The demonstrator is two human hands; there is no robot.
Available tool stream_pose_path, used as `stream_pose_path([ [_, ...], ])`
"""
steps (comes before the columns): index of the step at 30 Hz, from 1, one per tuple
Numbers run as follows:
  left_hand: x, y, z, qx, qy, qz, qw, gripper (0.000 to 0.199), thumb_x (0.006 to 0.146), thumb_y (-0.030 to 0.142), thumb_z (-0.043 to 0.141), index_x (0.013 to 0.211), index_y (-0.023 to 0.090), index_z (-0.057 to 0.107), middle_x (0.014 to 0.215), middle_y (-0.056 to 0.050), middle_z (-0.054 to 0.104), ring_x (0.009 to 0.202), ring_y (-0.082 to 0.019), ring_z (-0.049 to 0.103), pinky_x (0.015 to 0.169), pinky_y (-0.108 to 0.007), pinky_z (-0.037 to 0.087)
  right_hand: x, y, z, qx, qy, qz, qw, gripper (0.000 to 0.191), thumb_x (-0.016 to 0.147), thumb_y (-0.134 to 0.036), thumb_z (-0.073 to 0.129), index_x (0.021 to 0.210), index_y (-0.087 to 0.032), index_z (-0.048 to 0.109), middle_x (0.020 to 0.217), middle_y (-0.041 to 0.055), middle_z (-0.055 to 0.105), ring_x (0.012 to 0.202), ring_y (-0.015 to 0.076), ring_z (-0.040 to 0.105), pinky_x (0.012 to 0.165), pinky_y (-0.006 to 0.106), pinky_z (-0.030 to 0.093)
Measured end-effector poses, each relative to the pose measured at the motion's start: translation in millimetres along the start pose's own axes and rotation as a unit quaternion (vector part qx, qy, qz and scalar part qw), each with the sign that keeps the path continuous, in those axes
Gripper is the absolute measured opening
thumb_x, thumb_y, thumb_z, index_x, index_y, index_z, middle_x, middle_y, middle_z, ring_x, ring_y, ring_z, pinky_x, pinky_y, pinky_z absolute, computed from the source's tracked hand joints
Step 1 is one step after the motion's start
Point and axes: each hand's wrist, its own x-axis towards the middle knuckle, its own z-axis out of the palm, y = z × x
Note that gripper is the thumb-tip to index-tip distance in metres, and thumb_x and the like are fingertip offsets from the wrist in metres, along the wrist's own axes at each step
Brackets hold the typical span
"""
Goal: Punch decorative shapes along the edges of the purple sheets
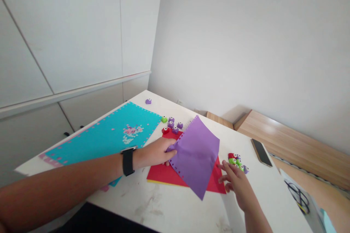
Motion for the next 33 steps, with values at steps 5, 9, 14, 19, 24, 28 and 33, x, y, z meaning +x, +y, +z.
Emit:
stream_pose_path([
  [5,4,1,0.9,-0.042,0.016,0.001,0.999,0.037,0.097,0.054,0.054,0.108,0.018,0.056,0.079,-0.003,0.07,0.066,-0.021,0.074,0.052,-0.025,0.052,10,3,23,0.169,-0.034,0.074,0.982,0.05,0.076,-0.058,0.08,0.102,-0.017,0.067,0.112,0.0149,0.077,0.052,0.0129,0.064,0.036,0.019,0.031],
  [9,6,-1,0.2,-0.06,0.024,0.002,0.998,0.041,0.098,0.055,0.053,0.116,0.019,0.056,0.086,-0.004,0.071,0.068,-0.021,0.073,0.054,-0.026,0.053,17,4,38,0.172,-0.076,0.083,0.979,0.049,0.074,-0.061,0.082,0.088,-0.017,0.064,0.087,0.0074,0.076,0.039,0.0059,0.048,0.034,0.018,0.02],
  [14,6,3,-10.3,0.003,0.066,0.072,0.995,0.028,0.098,0.043,0.058,0.116,0.021,0.062,0.1,-0.005,0.075,0.085,-0.022,0.072,0.073,-0.028,0.054,25,0,46,0.148,-0.079,0.032,0.985,0.044,0.071,-0.053,0.087,0.078,-0.019,0.061,0.058,-0.0065,0.055,0.038,0.0044,0.038,0.036,0.019,0.011],
  [19,6,3,-16.7,0.08,0.107,0.101,0.986,0.036,0.093,0.035,0.064,0.127,0.022,0.061,0.117,-0.008,0.072,0.101,-0.026,0.069,0.089,-0.031,0.051,37,-12,47,0.147,-0.055,-0.016,0.987,0.039,0.068,-0.041,0.092,0.095,-0.021,0.071,0.079,-0.0021,0.068,0.062,0.011,0.058,0.046,0.019,0.037],
  [24,5,-8,-14.6,0.104,0.105,0.07,0.986,0.056,0.086,0.03,0.07,0.139,0.022,0.053,0.117,-0.01,0.071,0.101,-0.03,0.07,0.086,-0.033,0.052,46,-20,52,0.155,-0.051,-0.062,0.985,0.04,0.066,-0.04,0.091,0.097,-0.02,0.076,0.091,0.0039,0.077,0.079,0.0202,0.067,0.066,0.029,0.052],
  [28,4,-9,-12.0,0.016,0.062,0.057,0.996,0.077,0.081,0.026,0.073,0.15,0.022,0.04,0.12,-0.01,0.07,0.103,-0.029,0.069,0.09,-0.035,0.053,51,-20,58,0.165,-0.036,-0.092,0.981,0.039,0.065,-0.037,0.091,0.097,-0.02,0.078,0.086,0.0052,0.078,0.081,0.0244,0.069,0.072,0.036,0.053],
  [33,10,0,-11.7,-0.143,0.016,0.09,0.986,0.071,0.077,0.028,0.082,0.141,0.021,0.051,0.124,-0.008,0.07,0.116,-0.027,0.064,0.106,-0.038,0.047,55,-19,65,0.173,-0.035,-0.124,0.976,0.041,0.068,-0.033,0.09,0.105,-0.021,0.079,0.101,0.0043,0.079,0.095,0.025,0.068,0.086,0.037,0.052],
])
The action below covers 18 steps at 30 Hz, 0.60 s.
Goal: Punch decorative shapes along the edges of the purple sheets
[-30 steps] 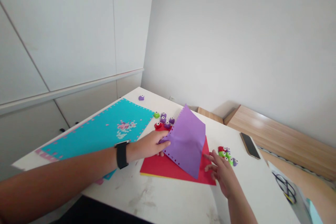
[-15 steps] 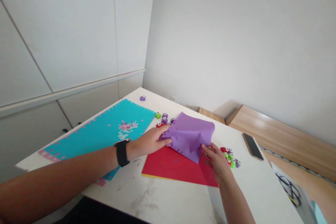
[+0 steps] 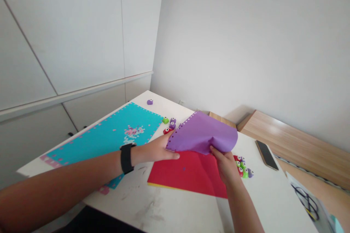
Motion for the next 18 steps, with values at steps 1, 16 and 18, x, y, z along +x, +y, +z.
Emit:
stream_pose_path([
  [1,1,0,0.2,-0.019,0.001,-0.01,1.0,0.064,0.078,0.031,0.082,0.136,0.02,0.056,0.12,-0.007,0.071,0.113,-0.026,0.065,0.104,-0.037,0.048,0,1,2,0.002,-0.004,-0.003,1.0,0.04,0.069,-0.033,0.089,0.106,-0.021,0.079,0.101,0.0043,0.079,0.096,0.0247,0.068,0.086,0.036,0.052],
  [16,5,-13,8.9,-0.118,-0.004,-0.048,0.992,0.05,0.08,0.034,0.084,0.126,0.024,0.067,0.127,-0.005,0.071,0.112,-0.025,0.067,0.101,-0.037,0.05,-6,18,10,0.071,0.013,0.067,0.995,0.039,0.07,-0.036,0.089,0.104,-0.019,0.079,0.102,0.0088,0.081,0.088,0.025,0.072,0.077,0.035,0.056],
  [18,5,-12,10.8,-0.119,0.015,-0.056,0.991,0.051,0.08,0.035,0.084,0.127,0.023,0.067,0.127,-0.007,0.072,0.11,-0.026,0.068,0.098,-0.037,0.051,-8,18,10,0.073,0.013,0.065,0.995,0.042,0.071,-0.036,0.089,0.109,-0.02,0.078,0.107,0.0085,0.08,0.091,0.0253,0.073,0.078,0.035,0.057],
])
